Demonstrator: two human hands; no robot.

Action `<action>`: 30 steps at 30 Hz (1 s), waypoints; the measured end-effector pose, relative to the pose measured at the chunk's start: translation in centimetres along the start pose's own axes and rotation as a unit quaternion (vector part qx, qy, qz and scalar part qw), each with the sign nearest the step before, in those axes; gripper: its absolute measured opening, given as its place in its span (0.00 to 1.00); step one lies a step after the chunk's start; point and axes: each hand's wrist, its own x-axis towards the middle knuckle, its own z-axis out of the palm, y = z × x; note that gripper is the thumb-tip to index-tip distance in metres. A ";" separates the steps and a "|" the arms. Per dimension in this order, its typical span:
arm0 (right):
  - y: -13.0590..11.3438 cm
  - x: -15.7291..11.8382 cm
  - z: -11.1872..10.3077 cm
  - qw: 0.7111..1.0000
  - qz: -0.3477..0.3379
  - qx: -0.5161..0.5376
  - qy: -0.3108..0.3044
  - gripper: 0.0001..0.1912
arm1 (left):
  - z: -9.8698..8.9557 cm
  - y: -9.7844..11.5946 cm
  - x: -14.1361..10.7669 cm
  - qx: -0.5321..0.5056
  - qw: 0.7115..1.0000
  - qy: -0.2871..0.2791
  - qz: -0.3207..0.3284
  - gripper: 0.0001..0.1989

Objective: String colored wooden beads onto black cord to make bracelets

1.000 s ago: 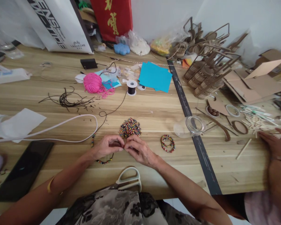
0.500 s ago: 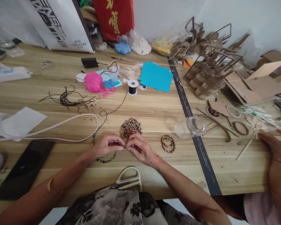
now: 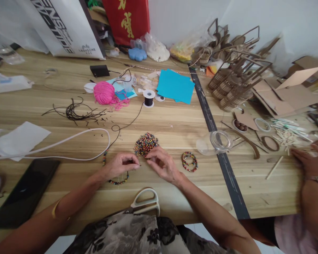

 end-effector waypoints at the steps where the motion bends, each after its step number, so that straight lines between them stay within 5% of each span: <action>1: 0.0 0.1 -0.4 1.000 0.019 -0.005 0.014 0.05 | 0.0 0.0 0.0 -0.001 1.000 0.003 -0.003 0.08; 5: 0.1 0.5 -1.8 0.996 0.074 -0.041 0.006 0.06 | 0.0 0.0 0.0 -0.007 1.000 0.004 -0.006 0.09; 12: 0.4 0.3 -1.8 0.978 0.015 -0.170 -0.120 0.03 | 0.1 0.3 -0.1 -0.002 1.000 0.007 -0.007 0.08; 17: 1.1 0.1 -0.9 0.958 -0.005 -0.261 -0.118 0.03 | 0.1 0.0 0.0 0.017 1.000 0.005 -0.002 0.07; 30: 0.8 0.1 -0.5 0.947 0.003 -0.300 -0.116 0.07 | 0.4 0.0 0.0 0.040 0.999 0.016 0.014 0.07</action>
